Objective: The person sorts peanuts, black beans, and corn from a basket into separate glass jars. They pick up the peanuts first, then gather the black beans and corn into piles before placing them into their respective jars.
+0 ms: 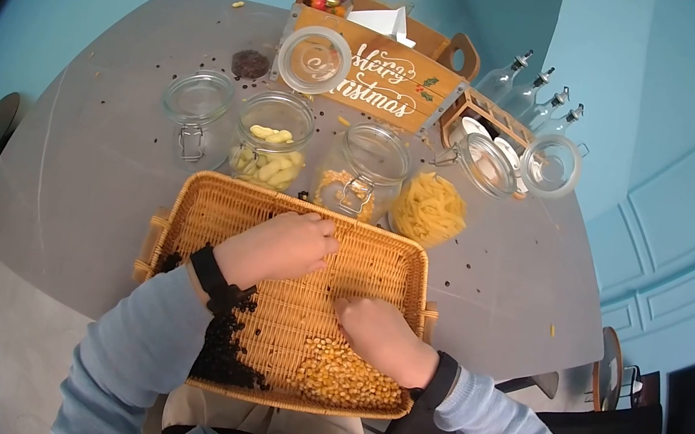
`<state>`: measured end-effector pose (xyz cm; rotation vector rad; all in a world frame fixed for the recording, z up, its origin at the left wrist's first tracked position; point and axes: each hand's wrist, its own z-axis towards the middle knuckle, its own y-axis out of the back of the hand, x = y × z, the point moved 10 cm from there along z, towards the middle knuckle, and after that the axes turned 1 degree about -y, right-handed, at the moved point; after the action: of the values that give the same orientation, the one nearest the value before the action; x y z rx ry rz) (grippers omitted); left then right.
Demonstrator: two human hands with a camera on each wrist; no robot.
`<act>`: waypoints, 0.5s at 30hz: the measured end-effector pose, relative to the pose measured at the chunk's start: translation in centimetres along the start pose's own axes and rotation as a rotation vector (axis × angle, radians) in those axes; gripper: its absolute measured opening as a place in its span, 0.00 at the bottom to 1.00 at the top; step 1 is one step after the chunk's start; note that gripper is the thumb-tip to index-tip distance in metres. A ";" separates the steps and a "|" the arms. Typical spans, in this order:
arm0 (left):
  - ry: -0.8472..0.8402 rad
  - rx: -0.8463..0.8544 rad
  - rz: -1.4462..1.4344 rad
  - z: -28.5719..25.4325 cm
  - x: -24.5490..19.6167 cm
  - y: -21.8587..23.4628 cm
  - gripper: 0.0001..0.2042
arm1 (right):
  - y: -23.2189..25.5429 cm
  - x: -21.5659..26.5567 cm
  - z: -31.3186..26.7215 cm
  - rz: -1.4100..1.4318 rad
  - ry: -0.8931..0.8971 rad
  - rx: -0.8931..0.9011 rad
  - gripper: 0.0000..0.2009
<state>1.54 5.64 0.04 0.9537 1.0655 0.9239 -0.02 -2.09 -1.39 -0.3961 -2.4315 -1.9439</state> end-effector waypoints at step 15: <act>0.001 -0.004 0.046 0.0 -0.1 -0.1 0.12 | 0.5 0.6 0.8 -0.071 0.049 0.008 0.06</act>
<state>1.53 5.50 -0.03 0.9772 1.0460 0.9641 -0.41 -1.10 -1.01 -0.2628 -2.4554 -1.9449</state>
